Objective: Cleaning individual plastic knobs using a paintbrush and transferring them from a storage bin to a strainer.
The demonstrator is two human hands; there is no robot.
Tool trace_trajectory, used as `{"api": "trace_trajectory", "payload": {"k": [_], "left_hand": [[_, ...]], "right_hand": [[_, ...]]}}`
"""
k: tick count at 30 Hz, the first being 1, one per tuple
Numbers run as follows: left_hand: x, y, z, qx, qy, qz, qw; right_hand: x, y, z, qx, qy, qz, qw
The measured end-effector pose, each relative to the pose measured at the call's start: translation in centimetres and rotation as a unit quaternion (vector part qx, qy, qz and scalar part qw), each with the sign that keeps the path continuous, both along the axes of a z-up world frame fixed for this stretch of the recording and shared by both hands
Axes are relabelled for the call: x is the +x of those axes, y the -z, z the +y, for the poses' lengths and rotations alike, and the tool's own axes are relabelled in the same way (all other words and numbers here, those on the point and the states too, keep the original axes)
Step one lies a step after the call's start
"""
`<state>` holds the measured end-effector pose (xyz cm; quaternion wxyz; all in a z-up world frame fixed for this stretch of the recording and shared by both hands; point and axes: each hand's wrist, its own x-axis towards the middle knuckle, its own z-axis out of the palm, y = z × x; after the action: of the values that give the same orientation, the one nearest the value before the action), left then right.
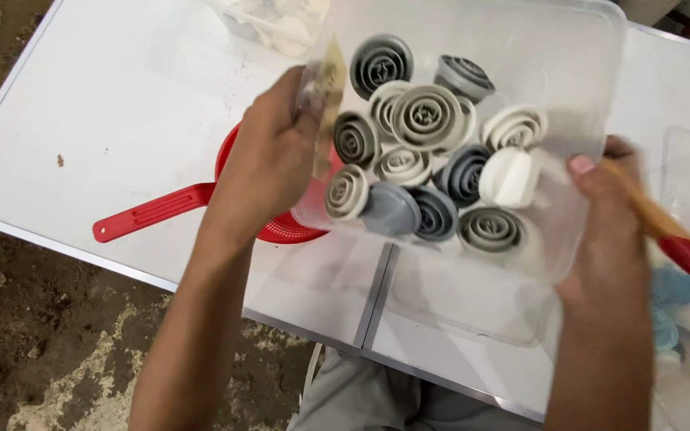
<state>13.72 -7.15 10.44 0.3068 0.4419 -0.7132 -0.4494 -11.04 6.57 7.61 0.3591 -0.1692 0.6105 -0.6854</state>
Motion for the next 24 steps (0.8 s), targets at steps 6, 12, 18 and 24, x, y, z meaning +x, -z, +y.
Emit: {"api": "trace_trajectory", "payload": {"k": [6,12,18,24], "left_hand": [[1.2,1.9,-1.9,-0.001,0.010,0.082,0.997],[3.2,4.5,-0.4,-0.076,-0.045,0.059,0.994],[1.8,6.4,1.3,-0.124,-0.095,0.053,0.986],[0.9,7.9,2.0,-0.171,-0.118,0.024,0.978]], "right_hand": [[3.6,1.8,-2.7,-0.144,0.018,-0.109,0.983],[6.4,1.3,-4.1,-0.194,0.062,-0.019,0.979],[10.0,1.9,-4.6,-0.257,0.038,0.234,0.937],[13.2,1.9,-5.5,-0.252,0.048,0.315,0.914]]}}
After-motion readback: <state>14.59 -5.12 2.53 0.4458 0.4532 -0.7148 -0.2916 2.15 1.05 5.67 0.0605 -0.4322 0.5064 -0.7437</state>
